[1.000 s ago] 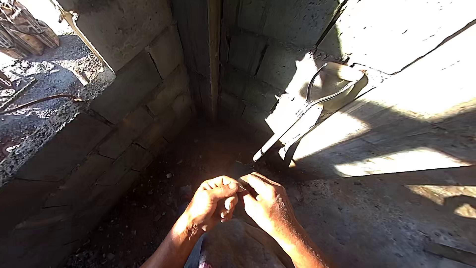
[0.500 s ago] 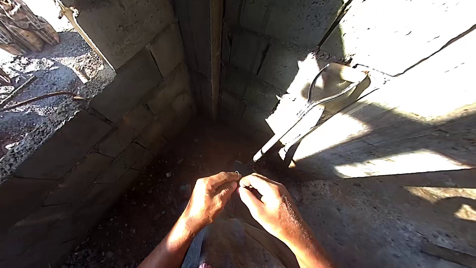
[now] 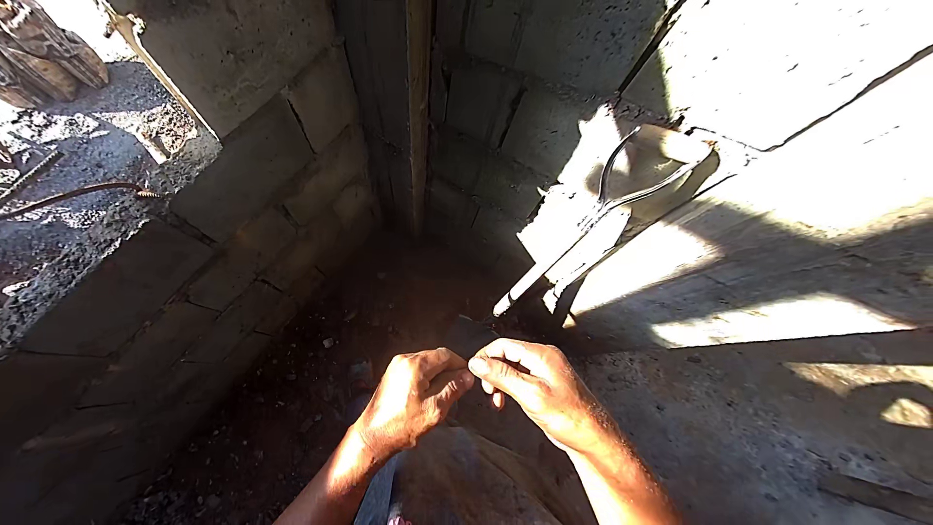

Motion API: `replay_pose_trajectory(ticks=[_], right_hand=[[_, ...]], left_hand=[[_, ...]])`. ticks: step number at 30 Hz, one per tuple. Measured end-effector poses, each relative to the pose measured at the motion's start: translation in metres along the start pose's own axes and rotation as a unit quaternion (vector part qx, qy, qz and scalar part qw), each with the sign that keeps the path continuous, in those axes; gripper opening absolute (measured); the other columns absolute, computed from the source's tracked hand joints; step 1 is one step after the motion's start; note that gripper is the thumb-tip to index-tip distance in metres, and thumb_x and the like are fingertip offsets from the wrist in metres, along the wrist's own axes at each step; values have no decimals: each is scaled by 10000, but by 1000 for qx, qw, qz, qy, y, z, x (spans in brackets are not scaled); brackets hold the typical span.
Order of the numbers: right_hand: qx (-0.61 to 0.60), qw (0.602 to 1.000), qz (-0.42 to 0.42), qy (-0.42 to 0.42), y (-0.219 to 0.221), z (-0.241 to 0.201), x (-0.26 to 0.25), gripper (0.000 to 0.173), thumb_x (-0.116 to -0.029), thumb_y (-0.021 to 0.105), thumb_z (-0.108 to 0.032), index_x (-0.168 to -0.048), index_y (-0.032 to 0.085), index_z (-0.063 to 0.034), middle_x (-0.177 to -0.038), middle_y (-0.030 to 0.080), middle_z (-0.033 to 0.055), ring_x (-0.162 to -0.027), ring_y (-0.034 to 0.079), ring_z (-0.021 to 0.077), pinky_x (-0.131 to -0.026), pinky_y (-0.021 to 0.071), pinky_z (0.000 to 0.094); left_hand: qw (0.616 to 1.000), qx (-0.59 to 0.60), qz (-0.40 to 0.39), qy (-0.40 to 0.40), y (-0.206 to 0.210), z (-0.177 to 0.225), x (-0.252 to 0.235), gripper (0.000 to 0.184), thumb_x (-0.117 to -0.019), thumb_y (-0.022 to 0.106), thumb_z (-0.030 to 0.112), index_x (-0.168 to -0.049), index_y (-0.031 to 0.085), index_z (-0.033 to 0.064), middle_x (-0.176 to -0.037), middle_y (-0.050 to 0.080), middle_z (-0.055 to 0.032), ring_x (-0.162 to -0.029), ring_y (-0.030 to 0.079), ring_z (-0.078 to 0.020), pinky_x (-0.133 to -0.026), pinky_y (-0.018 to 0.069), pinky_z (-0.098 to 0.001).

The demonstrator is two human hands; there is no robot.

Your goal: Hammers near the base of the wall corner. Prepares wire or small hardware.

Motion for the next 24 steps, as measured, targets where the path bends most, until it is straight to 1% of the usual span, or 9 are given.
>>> replay_pose_trajectory(ticks=[4, 8, 10, 12, 14, 16, 18, 21, 24], right_hand=[[-19, 999, -14, -46, -2, 2, -1, 182, -975, 676, -280, -917, 751, -125, -747, 688, 32, -619, 643, 133, -564, 556, 244], [98, 992, 8, -79, -4, -1, 0, 119, -958, 681, -283, -905, 749, -201, -746, 695, -62, -620, 652, 77, -554, 566, 222], [120, 989, 44, -73, -8, -2, 0, 103, -963, 682, -247, -918, 757, -192, -752, 701, -58, -607, 650, 82, -543, 568, 236], [184, 973, 101, -94, -14, 1, 0, 91, -966, 686, -253, -947, 763, -208, -825, 712, -86, -661, 658, 46, -580, 578, 234], [280, 940, 144, -132, -17, 7, 0, 129, -970, 655, -290, -964, 758, -212, -906, 708, -102, -783, 668, 6, -686, 584, 240], [321, 921, 148, -162, -14, 10, 3, 165, -971, 625, -288, -949, 749, -181, -902, 697, -75, -798, 665, 22, -693, 580, 253], [319, 920, 127, -190, -7, 11, 6, 188, -977, 607, -287, -949, 745, -163, -888, 677, -69, -768, 647, 17, -665, 569, 224], [325, 918, 86, -212, 4, 10, 11, 225, -995, 595, -322, -930, 737, -161, -877, 666, -65, -743, 632, 26, -647, 556, 226], [359, 905, 71, -218, 7, 6, 11, 213, -989, 586, -296, -884, 711, -160, -832, 633, -50, -710, 618, 70, -614, 543, 264]], left_hand=[[998, 58, 0, -39, 3, -4, -1, 211, -1032, 594, 251, -982, 733, 100, -724, 643, 26, -595, 571, -49, -563, 489, -229], [999, 13, 3, -38, 3, -4, -1, 175, -1007, 640, 258, -971, 744, 121, -775, 674, 43, -656, 608, -39, -610, 519, -239], [993, 100, -5, -64, 1, -7, -1, 184, -1013, 642, 237, -999, 753, 91, -729, 657, 15, -585, 562, -42, -552, 478, -211], [960, 263, -4, -99, -3, -12, 1, 196, -1022, 605, 166, -1003, 747, 32, -670, 603, -35, -534, 511, -57, -505, 434, -195], [901, 415, -2, -131, -5, -16, 3, 209, -1027, 575, 166, -1003, 740, 41, -660, 601, -42, -520, 527, -56, -499, 461, -193], [842, 517, -8, -155, -5, -17, 3, 235, -1041, 545, 197, -1104, 735, 75, -706, 618, -39, -533, 540, -66, -517, 481, -206], [809, 566, -11, -159, -4, -18, 0, 261, -1055, 505, 193, -1207, 696, 103, -747, 616, -40, -550, 549, -78, -537, 496, -217], [815, 560, 14, -149, 2, -18, -3, 284, -1060, 486, 143, -1273, 670, 109, -760, 627, -64, -533, 545, -81, -514, 486, -212], [827, 545, 19, -138, 2, -18, -3, 238, -1046, 533, 133, -1212, 701, 106, -777, 651, -83, -518, 527, -71, -488, 457, -201]])
Point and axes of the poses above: each hand's wrist, its own x-axis away from the middle knuckle, its own y-axis out of the palm, z = x × y, the point moved 3 cm from there along -x, towards the middle knuckle
